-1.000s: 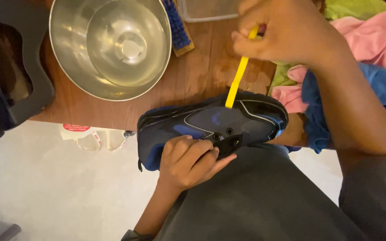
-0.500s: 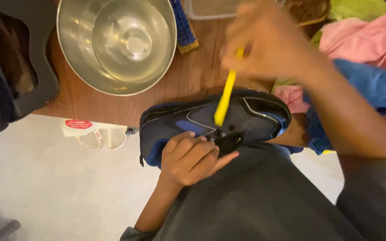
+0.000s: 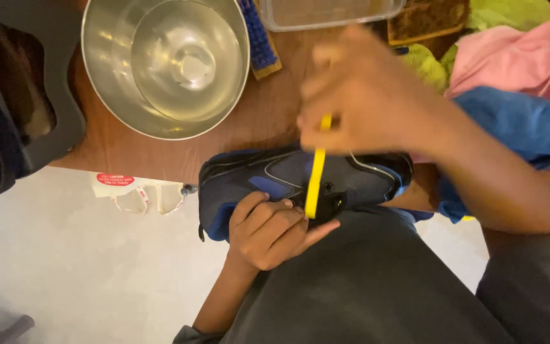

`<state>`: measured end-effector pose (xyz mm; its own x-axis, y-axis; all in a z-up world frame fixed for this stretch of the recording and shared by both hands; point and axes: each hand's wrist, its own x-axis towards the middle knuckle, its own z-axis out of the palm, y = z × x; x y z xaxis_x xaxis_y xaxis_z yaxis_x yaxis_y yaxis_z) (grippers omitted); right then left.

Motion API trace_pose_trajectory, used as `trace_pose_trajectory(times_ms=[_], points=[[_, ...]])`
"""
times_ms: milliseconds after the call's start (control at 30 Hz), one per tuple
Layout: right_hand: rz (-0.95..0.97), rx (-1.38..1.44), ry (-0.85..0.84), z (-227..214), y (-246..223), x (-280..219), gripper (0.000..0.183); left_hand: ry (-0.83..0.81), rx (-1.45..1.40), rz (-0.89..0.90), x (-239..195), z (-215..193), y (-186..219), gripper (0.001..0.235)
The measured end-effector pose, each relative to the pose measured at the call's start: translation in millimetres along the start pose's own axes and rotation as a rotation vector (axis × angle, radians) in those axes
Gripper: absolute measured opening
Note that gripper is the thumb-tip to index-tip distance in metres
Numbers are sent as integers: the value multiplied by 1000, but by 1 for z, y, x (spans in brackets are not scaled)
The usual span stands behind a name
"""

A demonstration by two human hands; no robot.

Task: The person scrubs a blue and black shoe with a yellow brush, repeatedly dipping the brush into a metal bowl of water. They clean the upper, sides, and sole of the shoe, rotating it to reach different areas. The shoe remains on the table throughout the process.

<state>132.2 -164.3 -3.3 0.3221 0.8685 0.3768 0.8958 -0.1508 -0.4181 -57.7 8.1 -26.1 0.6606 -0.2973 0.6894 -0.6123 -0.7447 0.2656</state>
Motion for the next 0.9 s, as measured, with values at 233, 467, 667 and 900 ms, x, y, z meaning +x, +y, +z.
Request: trace_pose_trajectory(times_ms=[233,467,667,900], points=[[93,-1,-16,-1,1,-4,27,62,-5,-47,2,0,5,60],[89,-159,73,9,21,-11,21,278,-81,-123,-9,11,4,82],[193,-83,64,17,39,-17,28,416,-129,-120,-12,17,2,87],[139,59,18,23,15,-9,39,392,-133,-134,-14,15,2,87]])
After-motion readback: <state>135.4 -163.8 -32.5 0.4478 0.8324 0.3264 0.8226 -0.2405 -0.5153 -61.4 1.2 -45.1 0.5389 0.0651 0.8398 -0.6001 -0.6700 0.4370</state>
